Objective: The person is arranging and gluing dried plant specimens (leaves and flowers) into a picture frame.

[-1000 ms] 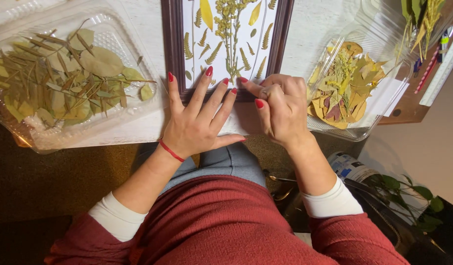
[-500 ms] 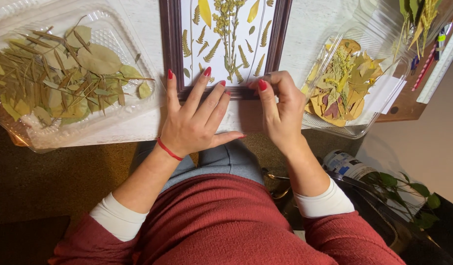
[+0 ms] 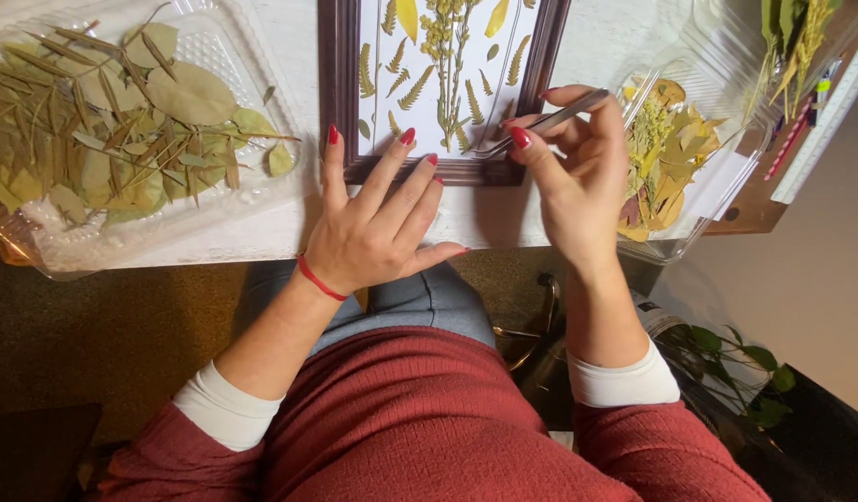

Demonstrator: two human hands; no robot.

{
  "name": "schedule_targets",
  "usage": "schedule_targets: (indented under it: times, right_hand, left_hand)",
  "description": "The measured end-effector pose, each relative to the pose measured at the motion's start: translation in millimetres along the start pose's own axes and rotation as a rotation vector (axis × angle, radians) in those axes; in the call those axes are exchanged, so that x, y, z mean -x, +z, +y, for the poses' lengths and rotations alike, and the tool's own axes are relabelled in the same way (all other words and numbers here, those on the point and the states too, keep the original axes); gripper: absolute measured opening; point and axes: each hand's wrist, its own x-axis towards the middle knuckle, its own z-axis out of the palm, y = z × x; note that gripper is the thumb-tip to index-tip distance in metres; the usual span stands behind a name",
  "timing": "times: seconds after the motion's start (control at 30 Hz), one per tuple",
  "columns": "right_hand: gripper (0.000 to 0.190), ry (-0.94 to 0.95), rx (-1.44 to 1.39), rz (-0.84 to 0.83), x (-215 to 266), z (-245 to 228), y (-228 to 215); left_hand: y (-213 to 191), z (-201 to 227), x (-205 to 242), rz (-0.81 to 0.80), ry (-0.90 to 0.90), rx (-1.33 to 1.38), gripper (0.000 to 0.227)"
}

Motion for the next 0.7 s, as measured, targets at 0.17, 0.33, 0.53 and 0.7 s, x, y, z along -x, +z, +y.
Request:
schedule_targets:
  times: [0.17,0.33,0.53,0.7]
  right_hand:
    - [0.034,-0.06,0.157,0.056,2.9,1.5,20.7]
    - [0.032,-0.087,0.203,0.098,4.9,12.0,27.3]
    - [0.031,-0.07,0.109,0.124,1.5,17.4,28.4]
    - [0.029,-0.05,0.103,0.127,-1.1,19.3,28.4]
  left_hand:
    - [-1.3,0.8,-1.1,-0.001,-0.009,-0.001,0.073]
    - [-1.5,0.5,-1.3,0.008,-0.01,0.01,0.073]
    - [-3.1,1.4,-1.7,-0.011,-0.017,0.008,0.071]
    - [-1.9,0.7,-1.5,-0.008,-0.017,0.011,0.073]
